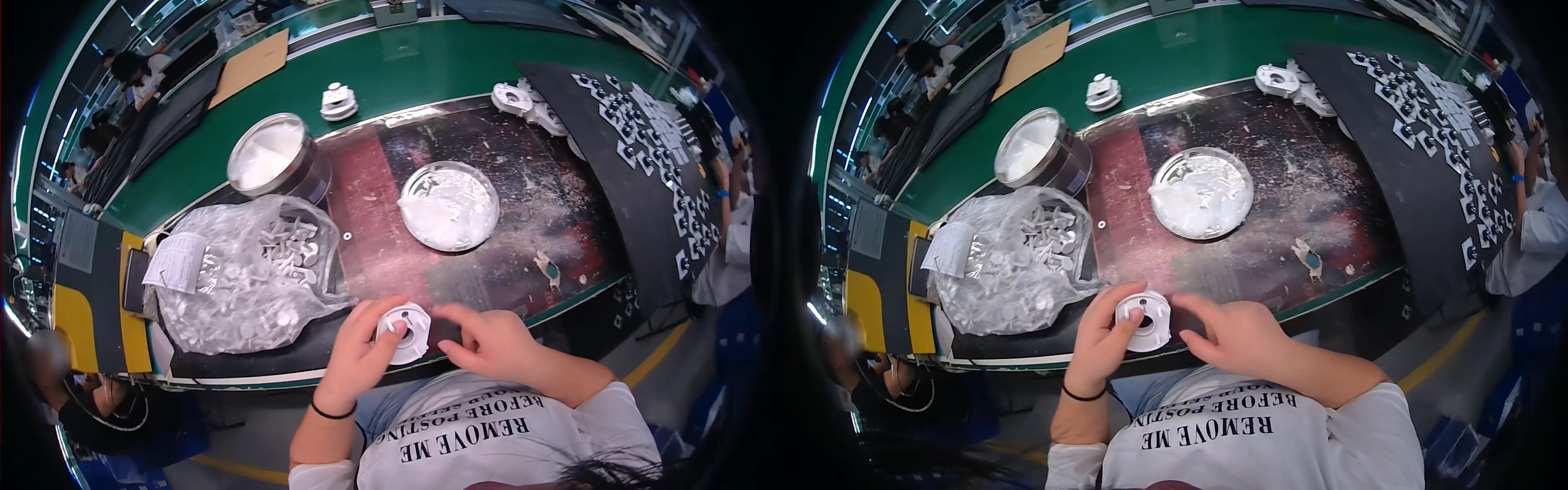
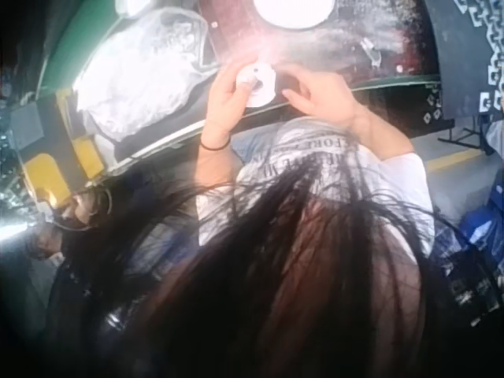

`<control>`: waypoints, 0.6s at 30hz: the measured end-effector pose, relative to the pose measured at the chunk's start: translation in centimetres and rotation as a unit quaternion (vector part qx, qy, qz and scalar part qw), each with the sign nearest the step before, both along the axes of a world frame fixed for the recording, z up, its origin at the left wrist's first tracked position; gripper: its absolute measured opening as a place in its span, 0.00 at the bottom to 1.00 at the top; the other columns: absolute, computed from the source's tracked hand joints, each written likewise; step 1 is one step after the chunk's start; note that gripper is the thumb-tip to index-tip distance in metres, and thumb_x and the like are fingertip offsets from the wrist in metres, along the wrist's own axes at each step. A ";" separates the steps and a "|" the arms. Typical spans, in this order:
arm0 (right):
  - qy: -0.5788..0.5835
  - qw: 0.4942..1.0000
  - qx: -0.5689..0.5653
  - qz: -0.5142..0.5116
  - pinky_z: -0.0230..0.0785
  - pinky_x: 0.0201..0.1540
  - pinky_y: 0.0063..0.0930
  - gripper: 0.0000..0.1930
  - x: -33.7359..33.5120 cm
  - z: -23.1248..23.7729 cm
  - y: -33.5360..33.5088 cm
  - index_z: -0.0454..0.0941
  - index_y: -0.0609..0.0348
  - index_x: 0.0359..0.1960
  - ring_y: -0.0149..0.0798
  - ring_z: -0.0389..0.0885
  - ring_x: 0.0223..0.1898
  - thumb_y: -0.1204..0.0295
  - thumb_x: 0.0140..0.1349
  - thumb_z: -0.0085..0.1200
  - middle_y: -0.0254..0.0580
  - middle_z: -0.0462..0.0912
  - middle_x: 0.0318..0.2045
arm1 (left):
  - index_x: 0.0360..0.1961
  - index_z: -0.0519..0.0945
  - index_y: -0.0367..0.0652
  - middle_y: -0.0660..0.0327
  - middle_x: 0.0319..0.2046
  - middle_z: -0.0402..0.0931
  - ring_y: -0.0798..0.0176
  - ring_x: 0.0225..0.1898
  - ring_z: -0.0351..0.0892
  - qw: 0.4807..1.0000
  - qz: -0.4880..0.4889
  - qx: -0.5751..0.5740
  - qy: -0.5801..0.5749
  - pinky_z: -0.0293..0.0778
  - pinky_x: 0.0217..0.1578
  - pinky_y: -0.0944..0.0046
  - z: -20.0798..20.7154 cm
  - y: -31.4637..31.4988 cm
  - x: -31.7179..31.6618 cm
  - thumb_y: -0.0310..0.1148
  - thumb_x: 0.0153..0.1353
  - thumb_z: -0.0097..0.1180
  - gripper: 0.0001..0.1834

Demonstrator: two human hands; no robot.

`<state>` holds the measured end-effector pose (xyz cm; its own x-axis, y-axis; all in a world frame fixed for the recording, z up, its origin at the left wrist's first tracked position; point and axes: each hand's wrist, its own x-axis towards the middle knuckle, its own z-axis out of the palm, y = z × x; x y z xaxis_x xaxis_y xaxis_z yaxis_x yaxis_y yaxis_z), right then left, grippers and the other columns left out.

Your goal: The person assembles small white plastic housings by inserting black circular components and white cylindrical pins. They repeatedly pick parts from a bag and a tray, insert them into the housings, and place the finished units on a black board. The process is repetitive and performed by hand without tools.

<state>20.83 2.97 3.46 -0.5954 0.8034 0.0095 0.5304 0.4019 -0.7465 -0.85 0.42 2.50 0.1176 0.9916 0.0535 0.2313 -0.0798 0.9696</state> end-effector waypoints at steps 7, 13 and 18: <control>0.040 0.983 0.177 -0.016 0.68 0.35 0.35 0.23 0.4 -1.0 0.6 0.74 0.51 0.49 0.42 0.75 0.34 0.63 0.49 0.63 0.37 0.76 0.31 | 0.47 0.76 0.37 0.48 0.41 0.76 0.48 0.46 0.74 0.979 -0.095 0.065 0.166 0.67 0.48 0.57 0.7 3.3 1.1 0.34 0.60 0.52 0.17; 0.042 0.980 0.192 -0.017 0.67 0.39 0.37 0.25 0.4 -1.3 0.6 0.73 0.54 0.51 0.44 0.73 0.37 0.66 0.50 0.63 0.39 0.74 0.35 | 0.46 0.76 0.36 0.50 0.43 0.76 0.49 0.45 0.73 0.982 -0.012 0.104 0.156 0.67 0.49 0.57 0.0 2.8 1.4 0.35 0.58 0.55 0.18; 0.066 0.983 0.172 -0.003 0.66 0.40 0.38 0.25 0.0 -1.3 0.8 0.71 0.56 0.54 0.46 0.72 0.37 0.67 0.52 0.60 0.42 0.74 0.35 | 0.45 0.76 0.36 0.48 0.42 0.76 0.48 0.45 0.73 0.978 0.050 0.116 0.167 0.67 0.47 0.56 -0.5 1.9 1.4 0.34 0.58 0.55 0.16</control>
